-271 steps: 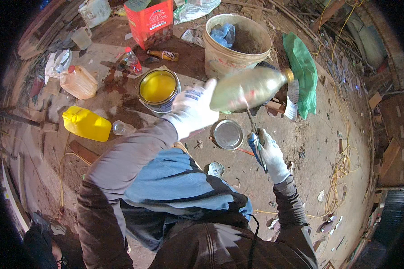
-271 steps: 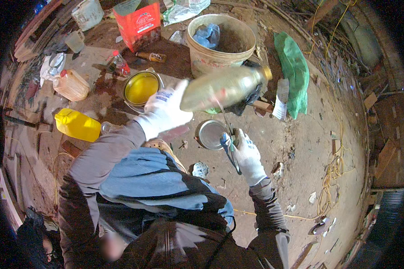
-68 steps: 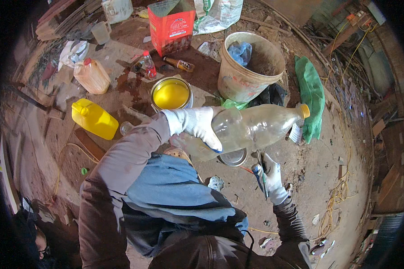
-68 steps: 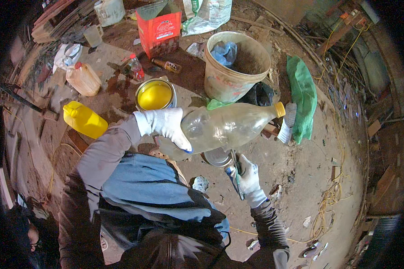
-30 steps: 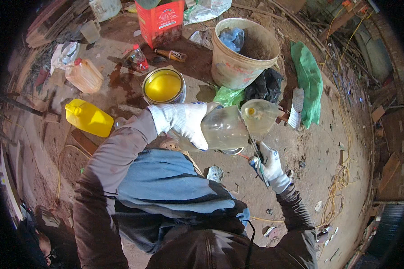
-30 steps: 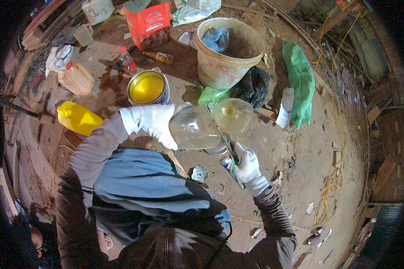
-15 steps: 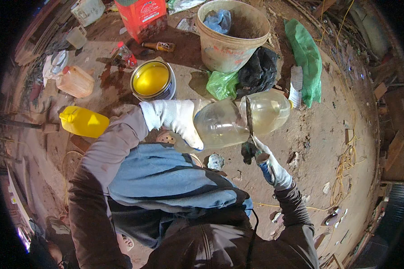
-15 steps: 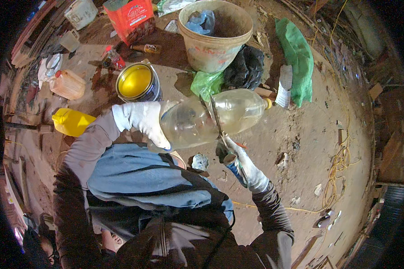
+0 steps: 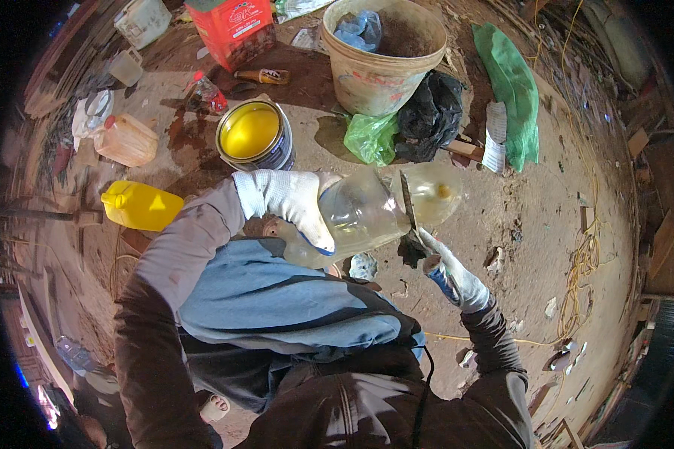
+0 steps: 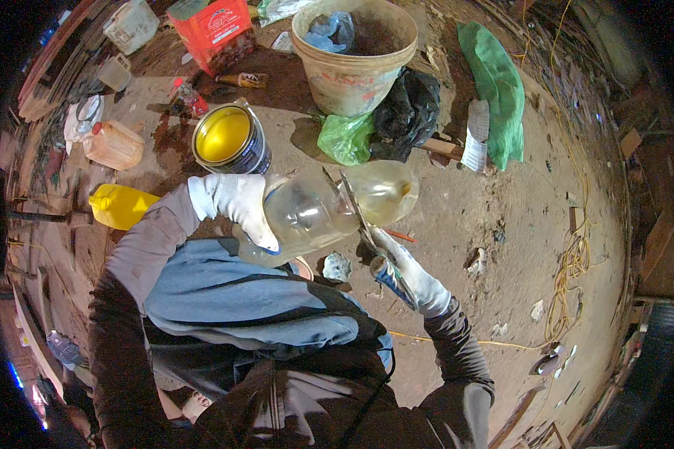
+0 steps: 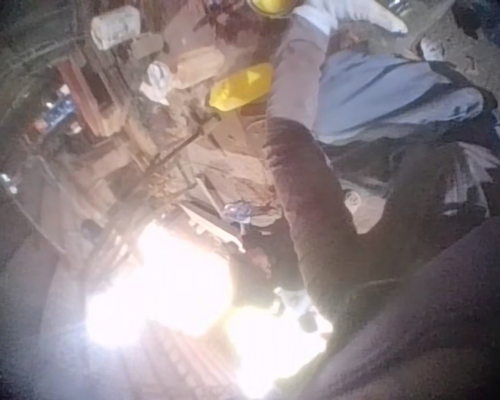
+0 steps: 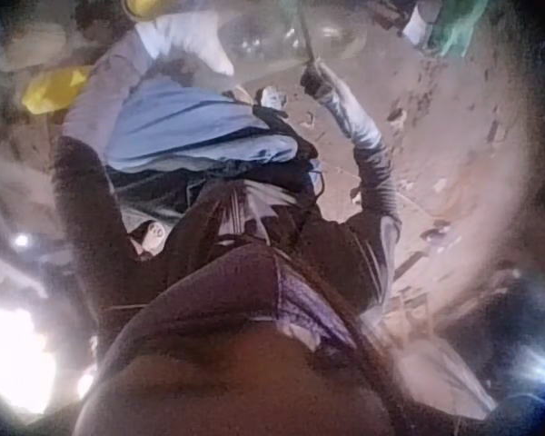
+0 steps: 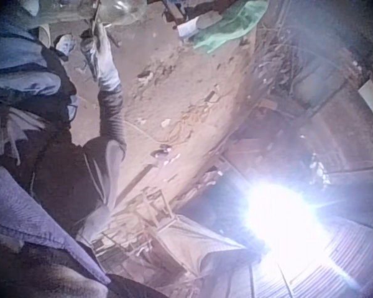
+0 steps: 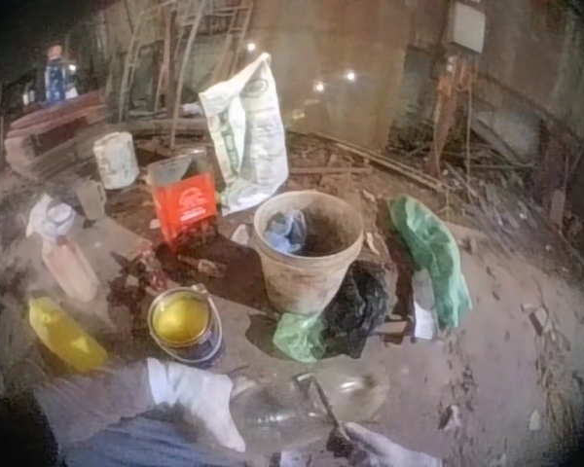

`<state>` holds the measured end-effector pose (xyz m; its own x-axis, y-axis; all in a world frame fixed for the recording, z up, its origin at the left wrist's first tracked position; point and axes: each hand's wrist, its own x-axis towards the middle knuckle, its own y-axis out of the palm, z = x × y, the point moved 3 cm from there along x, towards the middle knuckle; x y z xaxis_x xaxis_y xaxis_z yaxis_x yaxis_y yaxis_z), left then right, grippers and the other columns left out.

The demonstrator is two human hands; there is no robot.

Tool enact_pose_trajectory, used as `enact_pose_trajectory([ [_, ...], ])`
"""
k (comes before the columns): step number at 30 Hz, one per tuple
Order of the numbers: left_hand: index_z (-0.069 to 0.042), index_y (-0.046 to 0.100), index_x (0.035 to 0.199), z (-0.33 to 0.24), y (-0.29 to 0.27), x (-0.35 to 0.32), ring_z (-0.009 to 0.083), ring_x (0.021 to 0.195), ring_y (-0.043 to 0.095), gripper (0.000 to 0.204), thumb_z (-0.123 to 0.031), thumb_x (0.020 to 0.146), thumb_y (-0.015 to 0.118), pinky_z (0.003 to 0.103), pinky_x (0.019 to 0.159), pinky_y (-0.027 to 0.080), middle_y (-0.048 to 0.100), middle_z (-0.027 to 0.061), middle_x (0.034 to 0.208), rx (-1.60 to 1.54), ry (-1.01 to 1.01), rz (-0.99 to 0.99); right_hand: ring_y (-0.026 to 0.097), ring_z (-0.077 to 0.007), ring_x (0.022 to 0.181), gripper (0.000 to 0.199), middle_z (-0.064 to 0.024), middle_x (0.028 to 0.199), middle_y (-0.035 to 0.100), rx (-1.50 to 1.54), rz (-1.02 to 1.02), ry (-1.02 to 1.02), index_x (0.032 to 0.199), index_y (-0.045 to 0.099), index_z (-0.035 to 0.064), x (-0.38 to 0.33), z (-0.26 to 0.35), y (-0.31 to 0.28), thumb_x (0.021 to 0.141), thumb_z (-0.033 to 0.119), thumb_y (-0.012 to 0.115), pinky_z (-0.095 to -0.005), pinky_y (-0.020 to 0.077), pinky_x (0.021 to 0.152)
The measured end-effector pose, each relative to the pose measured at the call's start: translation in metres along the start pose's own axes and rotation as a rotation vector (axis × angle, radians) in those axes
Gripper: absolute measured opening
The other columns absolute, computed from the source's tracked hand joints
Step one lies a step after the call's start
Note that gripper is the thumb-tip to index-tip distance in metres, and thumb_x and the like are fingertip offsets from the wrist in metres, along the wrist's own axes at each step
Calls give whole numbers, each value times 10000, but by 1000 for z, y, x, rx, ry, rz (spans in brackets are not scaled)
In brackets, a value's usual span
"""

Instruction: The person sits on the floor in a workshop and uses scissors to cut the top off a large plastic bottle. They also open a paint can and handle a yellow jerrycan and a wooden stick during the process.

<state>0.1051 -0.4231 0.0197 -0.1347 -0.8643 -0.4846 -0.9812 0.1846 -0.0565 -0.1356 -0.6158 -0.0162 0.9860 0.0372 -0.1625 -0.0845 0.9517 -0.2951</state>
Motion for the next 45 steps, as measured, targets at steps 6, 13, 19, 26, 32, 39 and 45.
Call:
enact_pose_trajectory([
  [6, -48, 638, 1206, 48, -5, 10, 127, 946, 645, 584, -153, 696, 902, 321, 858, 542, 716, 49, 1074, -138, -93, 21, 544, -158, 1000, 780, -128, 1309, 547, 323, 15, 34, 1523, 295, -30, -13, -76, 6, 1007, 514, 509, -305, 462, 918],
  [13, -46, 667, 1210, 17, -3, -1, 140, 992, 667, 572, -232, 722, 900, 322, 864, 546, 716, 78, 1122, -169, -54, 40, 486, -105, 898, 862, -24, 1011, 538, 366, 69, 168, 1501, 314, -49, -5, -1, 8, 958, 564, 580, -259, 450, 834],
  [19, -44, 635, 1220, 12, 4, 7, 127, 953, 643, 585, -116, 697, 888, 335, 847, 551, 712, 48, 1086, -170, -99, 158, 546, -148, 1145, 886, -129, 1431, 493, 276, -15, 31, 1521, 293, -43, -9, -6, 12, 966, 613, 504, -290, 422, 998],
  [26, -33, 617, 1265, 15, -4, -3, 172, 982, 682, 597, -182, 748, 875, 327, 833, 561, 710, 98, 1118, -252, -42, 99, 515, -50, 737, 917, -50, 968, 608, 345, -53, 39, 1444, 407, -65, -4, -6, 21, 922, 680, 521, -193, 448, 660],
  [32, -38, 406, 1436, 19, 3, 18, 251, 1128, 623, 944, -246, 665, 910, 388, 980, 494, 642, 141, 1228, 294, 145, -402, 434, -4, 593, 600, 78, 714, 497, 628, -292, 230, 1290, 573, -22, 2, -1, 35, 971, 484, 616, -174, 346, 529],
  [39, -37, 392, 1434, -7, 15, 44, 315, 1205, 575, 1026, -301, 597, 924, 400, 1046, 452, 577, 201, 1298, 504, 156, -748, 472, -71, 550, 758, 8, 745, 542, 629, -441, 118, 1364, 501, -26, 15, -15, 46, 954, 609, 551, -225, 389, 470],
  [45, -75, 440, 1415, 7, -7, 23, 195, 1212, 549, 958, -268, 616, 933, 360, 1088, 421, 586, 82, 1305, 313, 122, -587, 527, -90, 876, 801, -52, 1035, 598, 581, -238, 74, 1449, 418, -22, -2, -35, 29, 961, 601, 541, -241, 448, 779],
])
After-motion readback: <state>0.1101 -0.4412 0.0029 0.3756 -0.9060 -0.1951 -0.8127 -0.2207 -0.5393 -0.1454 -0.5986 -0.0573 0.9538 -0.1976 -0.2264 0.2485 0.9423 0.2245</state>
